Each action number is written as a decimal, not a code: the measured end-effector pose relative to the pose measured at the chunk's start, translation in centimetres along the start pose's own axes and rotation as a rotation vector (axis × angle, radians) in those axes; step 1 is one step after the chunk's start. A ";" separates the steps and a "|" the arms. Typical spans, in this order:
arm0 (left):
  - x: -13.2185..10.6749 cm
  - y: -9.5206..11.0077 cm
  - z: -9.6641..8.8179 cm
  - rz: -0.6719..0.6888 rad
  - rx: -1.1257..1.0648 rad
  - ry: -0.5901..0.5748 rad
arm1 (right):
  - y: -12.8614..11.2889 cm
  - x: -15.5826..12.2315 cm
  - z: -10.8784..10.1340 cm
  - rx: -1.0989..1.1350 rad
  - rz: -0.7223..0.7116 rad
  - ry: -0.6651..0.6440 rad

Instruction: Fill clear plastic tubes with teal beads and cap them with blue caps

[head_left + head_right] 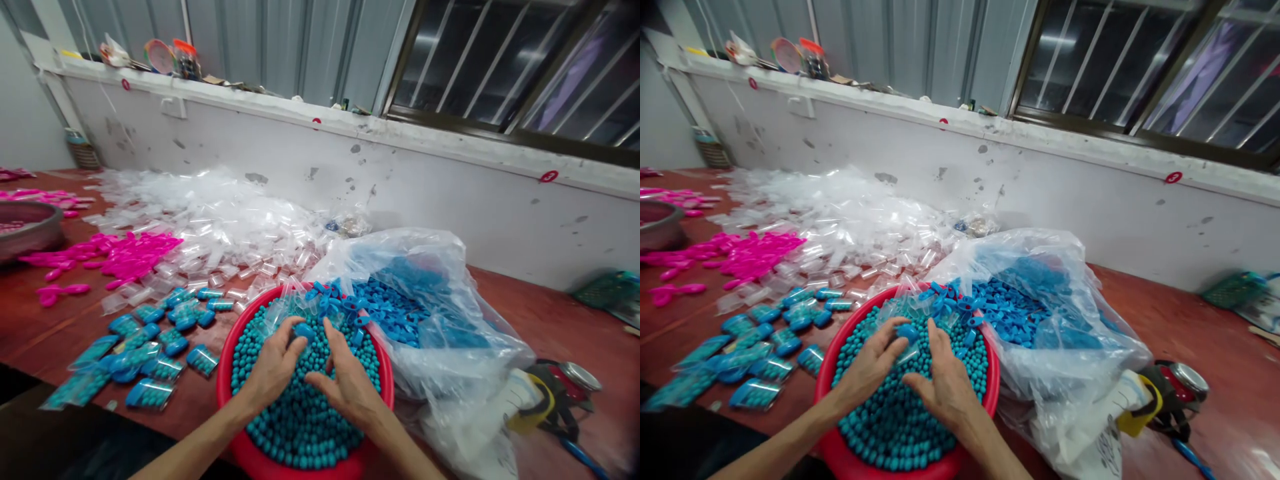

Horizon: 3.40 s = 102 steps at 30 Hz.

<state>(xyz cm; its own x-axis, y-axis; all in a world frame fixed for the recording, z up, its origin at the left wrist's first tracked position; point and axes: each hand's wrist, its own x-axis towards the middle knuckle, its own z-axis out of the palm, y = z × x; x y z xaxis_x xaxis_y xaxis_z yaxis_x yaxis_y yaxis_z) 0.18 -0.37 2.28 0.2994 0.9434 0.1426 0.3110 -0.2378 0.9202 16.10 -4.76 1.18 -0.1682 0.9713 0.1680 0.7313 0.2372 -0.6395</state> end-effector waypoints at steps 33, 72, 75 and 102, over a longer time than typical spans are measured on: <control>-1.6 -1.1 0.8 -0.142 0.301 -0.298 | 0.4 -1.0 -3.1 -0.308 0.207 -0.073; 0.3 -1.7 3.5 -0.369 -0.546 -0.440 | 2.4 0.7 -1.3 0.305 0.162 -0.055; 0.0 -1.2 3.3 -0.368 -0.566 -0.502 | 2.4 0.7 -1.5 0.355 0.165 -0.085; -1.0 -1.3 3.8 -0.342 -0.411 -0.252 | 1.5 -0.1 -2.2 0.297 -0.051 -0.176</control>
<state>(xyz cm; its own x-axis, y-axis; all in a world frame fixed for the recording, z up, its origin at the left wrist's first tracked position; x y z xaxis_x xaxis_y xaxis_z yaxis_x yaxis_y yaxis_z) 2.92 -1.93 -0.44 0.4646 0.8546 -0.2319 0.0681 0.2266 0.9716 18.67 -4.49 1.88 -0.3299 0.9397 0.0899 0.4988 0.2544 -0.8286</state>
